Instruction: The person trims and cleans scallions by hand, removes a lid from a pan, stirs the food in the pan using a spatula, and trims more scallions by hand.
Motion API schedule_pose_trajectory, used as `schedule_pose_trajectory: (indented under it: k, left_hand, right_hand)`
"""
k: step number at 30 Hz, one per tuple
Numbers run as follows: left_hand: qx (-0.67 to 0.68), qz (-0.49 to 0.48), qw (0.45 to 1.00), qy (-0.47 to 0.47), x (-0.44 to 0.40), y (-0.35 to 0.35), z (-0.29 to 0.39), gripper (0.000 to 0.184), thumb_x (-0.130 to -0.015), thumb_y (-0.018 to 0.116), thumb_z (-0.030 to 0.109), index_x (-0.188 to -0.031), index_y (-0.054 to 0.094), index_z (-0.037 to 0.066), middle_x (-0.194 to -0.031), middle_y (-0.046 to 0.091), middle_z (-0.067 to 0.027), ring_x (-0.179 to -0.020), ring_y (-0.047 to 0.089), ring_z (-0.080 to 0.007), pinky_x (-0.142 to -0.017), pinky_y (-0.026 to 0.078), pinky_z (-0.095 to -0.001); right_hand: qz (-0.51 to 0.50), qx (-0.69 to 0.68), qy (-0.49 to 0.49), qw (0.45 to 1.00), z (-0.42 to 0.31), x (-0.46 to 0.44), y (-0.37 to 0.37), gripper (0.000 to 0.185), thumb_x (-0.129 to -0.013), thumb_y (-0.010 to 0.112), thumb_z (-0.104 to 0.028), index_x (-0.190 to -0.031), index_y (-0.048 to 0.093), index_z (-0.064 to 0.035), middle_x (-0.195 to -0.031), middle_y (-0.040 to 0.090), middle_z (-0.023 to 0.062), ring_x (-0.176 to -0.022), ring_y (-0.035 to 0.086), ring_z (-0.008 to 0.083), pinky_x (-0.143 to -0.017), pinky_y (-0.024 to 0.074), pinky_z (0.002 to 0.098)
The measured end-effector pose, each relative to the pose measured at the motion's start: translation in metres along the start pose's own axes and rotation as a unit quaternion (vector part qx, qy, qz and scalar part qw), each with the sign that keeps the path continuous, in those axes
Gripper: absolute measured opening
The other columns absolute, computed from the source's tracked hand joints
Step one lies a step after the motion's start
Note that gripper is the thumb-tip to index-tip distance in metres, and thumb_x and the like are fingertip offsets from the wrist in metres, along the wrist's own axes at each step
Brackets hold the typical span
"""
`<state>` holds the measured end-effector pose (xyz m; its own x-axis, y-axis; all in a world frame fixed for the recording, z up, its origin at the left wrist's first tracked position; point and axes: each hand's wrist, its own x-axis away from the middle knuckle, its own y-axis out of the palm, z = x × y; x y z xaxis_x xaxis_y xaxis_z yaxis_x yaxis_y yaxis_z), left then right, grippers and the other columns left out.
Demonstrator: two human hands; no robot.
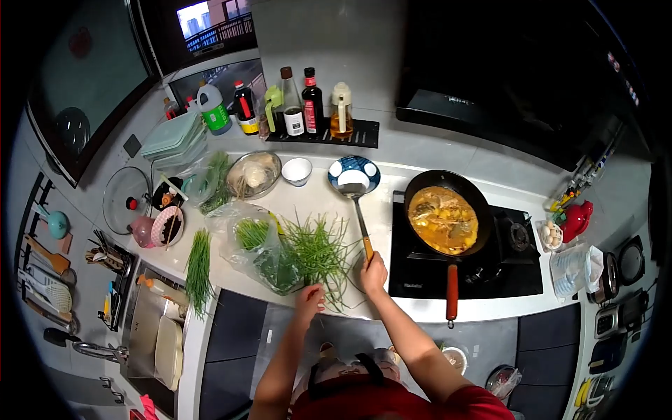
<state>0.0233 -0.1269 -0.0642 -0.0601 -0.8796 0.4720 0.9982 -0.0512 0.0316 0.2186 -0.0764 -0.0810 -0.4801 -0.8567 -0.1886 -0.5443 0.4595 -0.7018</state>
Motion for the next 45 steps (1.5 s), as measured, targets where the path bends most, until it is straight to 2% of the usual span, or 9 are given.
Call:
schedule_pose_trajectory:
  k: [13,15,18,24,29,32,37,41,45]
  left_hand:
    - [0.040,-0.047,0.998,-0.022,-0.043,-0.039,0.022,0.034,-0.085,0.058,0.024,-0.115,0.053,0.009,-0.099,0.059,-0.0026,-0.081,0.058,-0.0128,-0.065,0.050,-0.0275]
    - [0.031,-0.040,0.998,-0.033,-0.055,-0.036,0.022,0.034,-0.086,0.058,0.025,-0.116,0.053,0.010,-0.100,0.058,-0.0028,-0.083,0.058,-0.0138,-0.066,0.050,-0.0280]
    - [0.042,-0.043,0.998,0.005,-0.065,-0.038,0.022,0.035,-0.087,0.056,0.026,-0.118,0.051,0.011,-0.099,0.058,-0.0049,-0.084,0.060,-0.0176,-0.068,0.050,-0.0305]
    - [0.104,0.081,0.989,0.069,-0.064,-0.086,0.037,0.028,-0.089,0.055,0.020,-0.113,0.054,0.007,-0.098,0.059,-0.0067,-0.082,0.060,-0.0163,-0.067,0.052,-0.0308]
    - [0.202,0.222,0.945,0.128,-0.057,-0.190,0.026,0.023,-0.087,0.055,0.015,-0.107,0.057,0.005,-0.092,0.061,-0.0058,-0.073,0.060,-0.0143,-0.061,0.052,-0.0282]
    - [0.243,0.289,0.914,0.149,-0.042,-0.267,0.044,0.021,-0.086,0.054,0.012,-0.105,0.058,0.004,-0.090,0.061,-0.0053,-0.070,0.060,-0.0131,-0.059,0.051,-0.0261]
    - [0.204,0.282,0.915,0.204,-0.037,-0.408,0.072,0.034,-0.093,0.046,0.018,-0.124,0.045,0.006,-0.112,0.055,-0.0050,-0.086,0.058,-0.0138,-0.071,0.050,-0.0286]
    - [0.155,0.286,0.911,0.254,-0.049,-0.493,0.110,0.037,-0.093,0.045,0.018,-0.129,0.042,0.010,-0.120,0.049,-0.0017,-0.098,0.052,-0.0128,-0.081,0.044,-0.0286]
    - [0.131,0.283,0.906,0.285,-0.081,-0.552,0.129,0.037,-0.092,0.047,0.018,-0.128,0.043,0.012,-0.120,0.049,0.0018,-0.101,0.051,-0.0111,-0.085,0.041,-0.0299]
  right_hand:
    - [-0.005,0.168,0.041,0.985,0.044,-0.031,0.060,0.019,-0.069,0.056,-0.005,-0.087,0.054,0.0004,-0.089,0.054,0.0178,-0.082,0.054,0.0344,-0.073,0.0446,0.0411]
    - [0.084,0.153,-0.018,0.985,0.035,-0.035,0.062,0.025,-0.068,0.055,-0.004,-0.093,0.055,0.0014,-0.094,0.054,0.0186,-0.085,0.053,0.0349,-0.077,0.0431,0.0415]
    - [0.085,0.062,-0.120,0.987,-0.011,-0.033,0.064,0.041,-0.067,0.055,-0.001,-0.108,0.052,0.0032,-0.107,0.051,0.0206,-0.100,0.046,0.0368,-0.087,0.0379,0.0409]
    - [-0.091,-0.117,-0.278,0.949,-0.134,-0.013,0.112,0.034,-0.071,0.056,-0.001,-0.106,0.053,-0.0006,-0.101,0.053,0.0180,-0.093,0.049,0.0364,-0.082,0.0397,0.0417]
    - [-0.233,-0.190,-0.331,0.894,-0.244,0.027,0.185,0.025,-0.076,0.057,-0.005,-0.101,0.057,-0.0030,-0.095,0.058,0.0153,-0.089,0.053,0.0350,-0.077,0.0424,0.0415]
    - [-0.178,-0.163,-0.426,0.872,-0.317,0.053,0.228,0.024,-0.077,0.056,-0.005,-0.101,0.058,-0.0037,-0.090,0.060,0.0139,-0.084,0.056,0.0324,-0.073,0.0448,0.0391]
    - [-0.386,-0.370,-0.246,0.808,-0.439,0.099,0.339,0.021,-0.086,0.057,-0.015,-0.100,0.058,0.0001,-0.087,0.064,0.0079,-0.071,0.060,0.0138,-0.064,0.0481,0.0269]
    - [-0.537,-0.486,0.165,0.670,-0.537,0.119,0.383,0.017,-0.088,0.054,-0.015,-0.096,0.058,-0.0009,-0.084,0.062,0.0095,-0.068,0.060,0.0162,-0.062,0.0494,0.0255]
    - [-0.596,-0.516,0.145,0.598,-0.602,0.107,0.451,0.014,-0.087,0.053,-0.014,-0.088,0.055,0.0000,-0.082,0.060,0.0099,-0.069,0.060,0.0176,-0.063,0.0506,0.0254]
